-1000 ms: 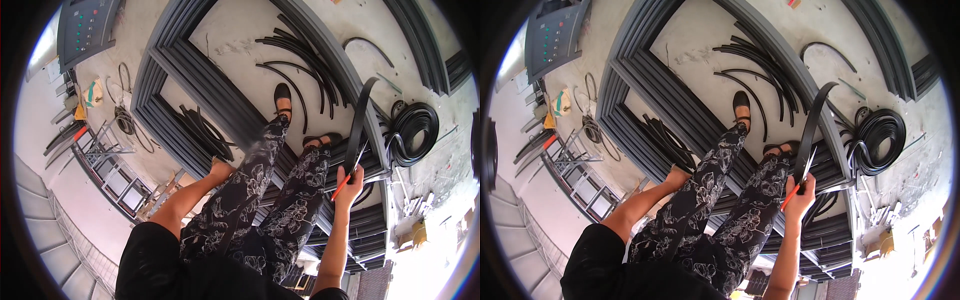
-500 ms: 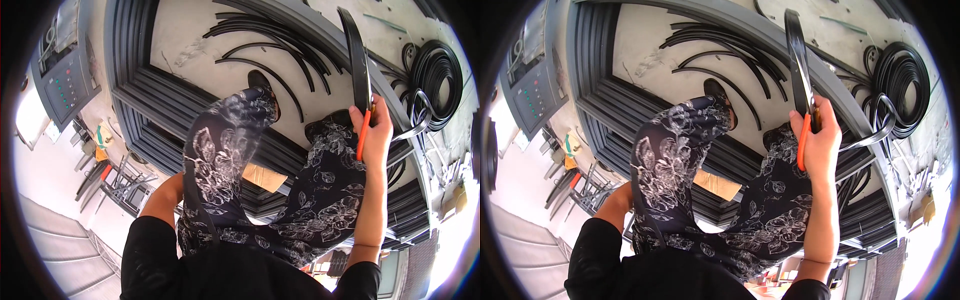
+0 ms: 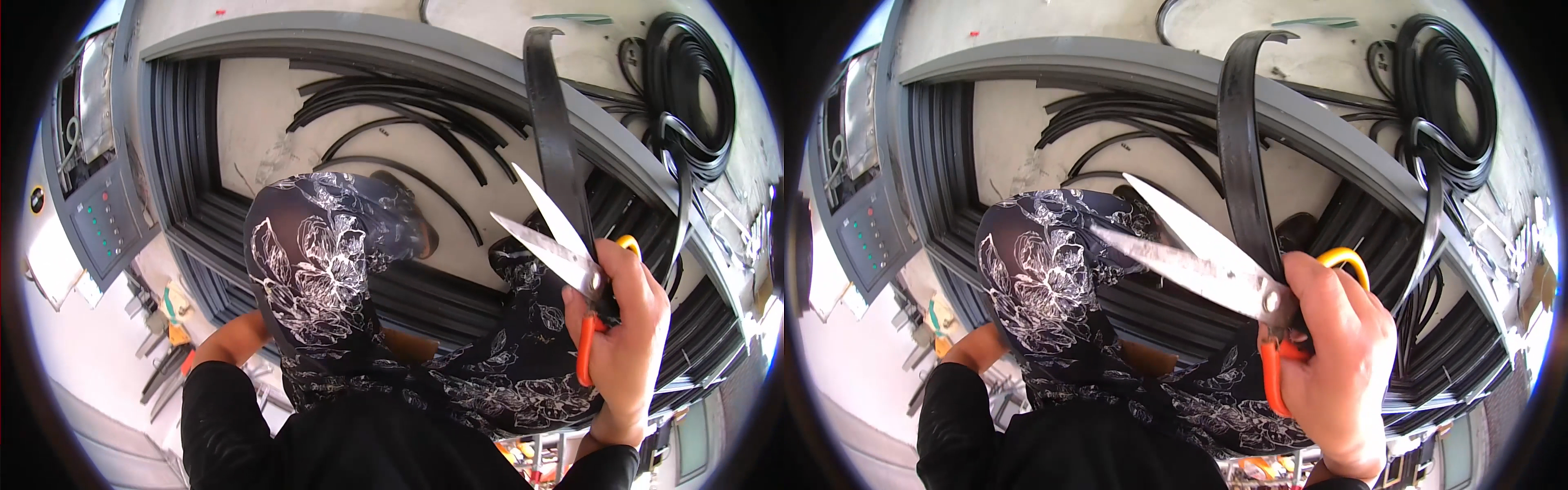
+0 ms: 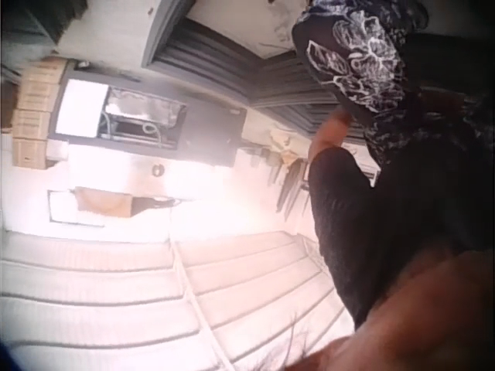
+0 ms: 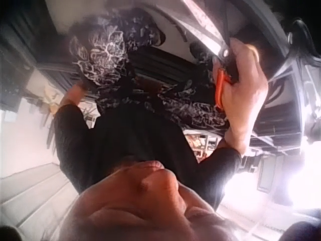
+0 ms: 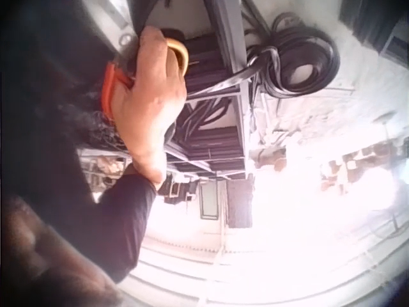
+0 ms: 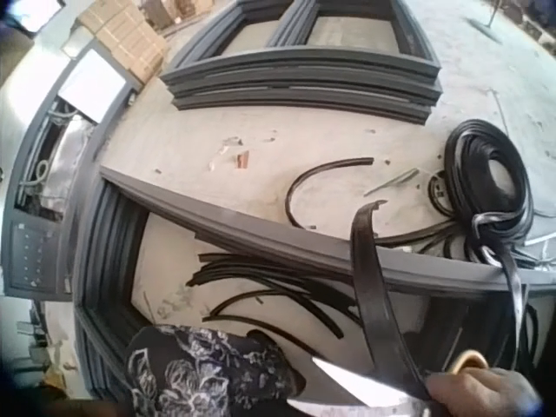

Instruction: The person cuts strips of rubber using scissors and places them onto a metal frame on the floor.

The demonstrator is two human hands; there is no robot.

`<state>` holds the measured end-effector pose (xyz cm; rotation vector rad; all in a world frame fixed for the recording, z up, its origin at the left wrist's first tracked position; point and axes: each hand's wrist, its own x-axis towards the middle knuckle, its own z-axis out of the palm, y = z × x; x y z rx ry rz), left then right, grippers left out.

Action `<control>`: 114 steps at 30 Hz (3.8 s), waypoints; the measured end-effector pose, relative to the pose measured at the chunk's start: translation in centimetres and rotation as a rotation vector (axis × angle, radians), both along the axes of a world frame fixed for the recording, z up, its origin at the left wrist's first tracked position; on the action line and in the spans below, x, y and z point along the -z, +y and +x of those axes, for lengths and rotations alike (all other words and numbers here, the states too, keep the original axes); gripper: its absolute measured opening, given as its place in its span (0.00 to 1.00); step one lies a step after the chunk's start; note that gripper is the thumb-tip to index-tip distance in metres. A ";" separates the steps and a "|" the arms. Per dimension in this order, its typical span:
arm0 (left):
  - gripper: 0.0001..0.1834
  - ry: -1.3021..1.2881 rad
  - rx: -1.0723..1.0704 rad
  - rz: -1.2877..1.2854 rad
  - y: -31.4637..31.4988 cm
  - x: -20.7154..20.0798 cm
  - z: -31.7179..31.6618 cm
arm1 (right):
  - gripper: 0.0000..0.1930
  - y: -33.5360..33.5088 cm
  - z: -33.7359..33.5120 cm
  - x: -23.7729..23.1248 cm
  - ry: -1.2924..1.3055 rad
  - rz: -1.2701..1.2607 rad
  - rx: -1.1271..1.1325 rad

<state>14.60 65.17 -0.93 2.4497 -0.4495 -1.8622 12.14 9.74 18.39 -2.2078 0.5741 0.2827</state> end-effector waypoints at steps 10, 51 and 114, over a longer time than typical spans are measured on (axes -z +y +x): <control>0.11 -0.336 -0.589 -0.586 -8.5 0.4 15.1 | 0.15 1.1 -2.6 0.0 -0.075 -0.130 0.129; 0.10 0.510 -1.322 -0.811 -38.1 -8.1 21.9 | 0.14 5.9 -0.7 2.3 -0.465 -0.189 -0.036; 0.08 -0.198 -2.482 -1.096 -21.9 -0.3 44.7 | 0.27 -16.1 -12.8 9.9 -0.092 -0.512 0.206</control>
